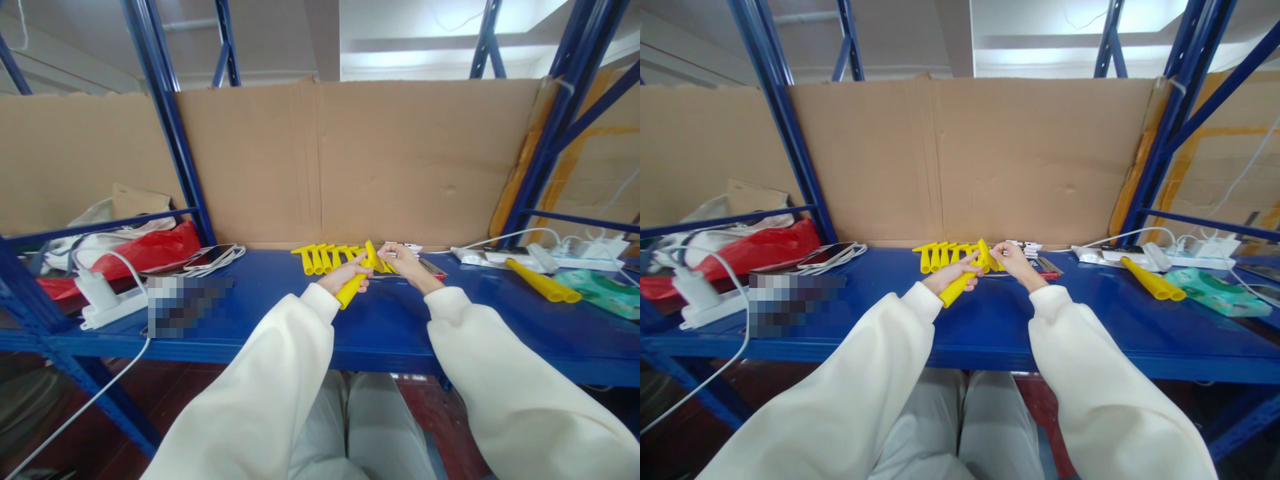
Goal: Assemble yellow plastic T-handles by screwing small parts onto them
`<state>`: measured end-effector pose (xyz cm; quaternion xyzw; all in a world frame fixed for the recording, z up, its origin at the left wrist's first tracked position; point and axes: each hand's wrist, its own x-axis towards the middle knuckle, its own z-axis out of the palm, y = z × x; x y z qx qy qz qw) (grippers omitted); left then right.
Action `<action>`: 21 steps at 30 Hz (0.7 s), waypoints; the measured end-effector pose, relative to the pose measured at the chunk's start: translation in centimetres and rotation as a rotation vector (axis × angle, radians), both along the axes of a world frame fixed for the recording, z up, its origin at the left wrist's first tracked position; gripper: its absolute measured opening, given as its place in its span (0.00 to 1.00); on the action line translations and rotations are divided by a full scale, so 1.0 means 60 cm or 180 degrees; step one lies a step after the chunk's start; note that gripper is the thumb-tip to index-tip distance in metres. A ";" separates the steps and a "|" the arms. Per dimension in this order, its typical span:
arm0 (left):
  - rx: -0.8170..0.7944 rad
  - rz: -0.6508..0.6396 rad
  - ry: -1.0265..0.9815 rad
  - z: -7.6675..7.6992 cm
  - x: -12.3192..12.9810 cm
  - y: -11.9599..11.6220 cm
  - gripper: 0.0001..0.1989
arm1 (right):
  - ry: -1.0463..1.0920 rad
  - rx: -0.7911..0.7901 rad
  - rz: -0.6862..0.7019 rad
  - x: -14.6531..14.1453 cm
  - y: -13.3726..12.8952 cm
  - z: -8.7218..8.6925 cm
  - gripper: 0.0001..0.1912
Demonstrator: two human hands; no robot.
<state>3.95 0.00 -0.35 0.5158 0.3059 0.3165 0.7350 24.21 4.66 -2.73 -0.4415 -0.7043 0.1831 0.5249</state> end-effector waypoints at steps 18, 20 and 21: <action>0.0017 -0.0066 0.0253 -0.002 0.006 -0.008 0.42 | -0.0012 0.0159 0.0045 -0.008 -0.003 -0.004 0.24; -0.0005 -0.0047 0.0239 -0.004 0.006 -0.006 0.42 | -0.0011 0.0180 0.0062 -0.008 -0.003 -0.005 0.24; -0.0026 -0.0040 0.0225 -0.005 0.005 -0.004 0.43 | -0.0014 0.0178 0.0070 -0.008 -0.004 -0.005 0.24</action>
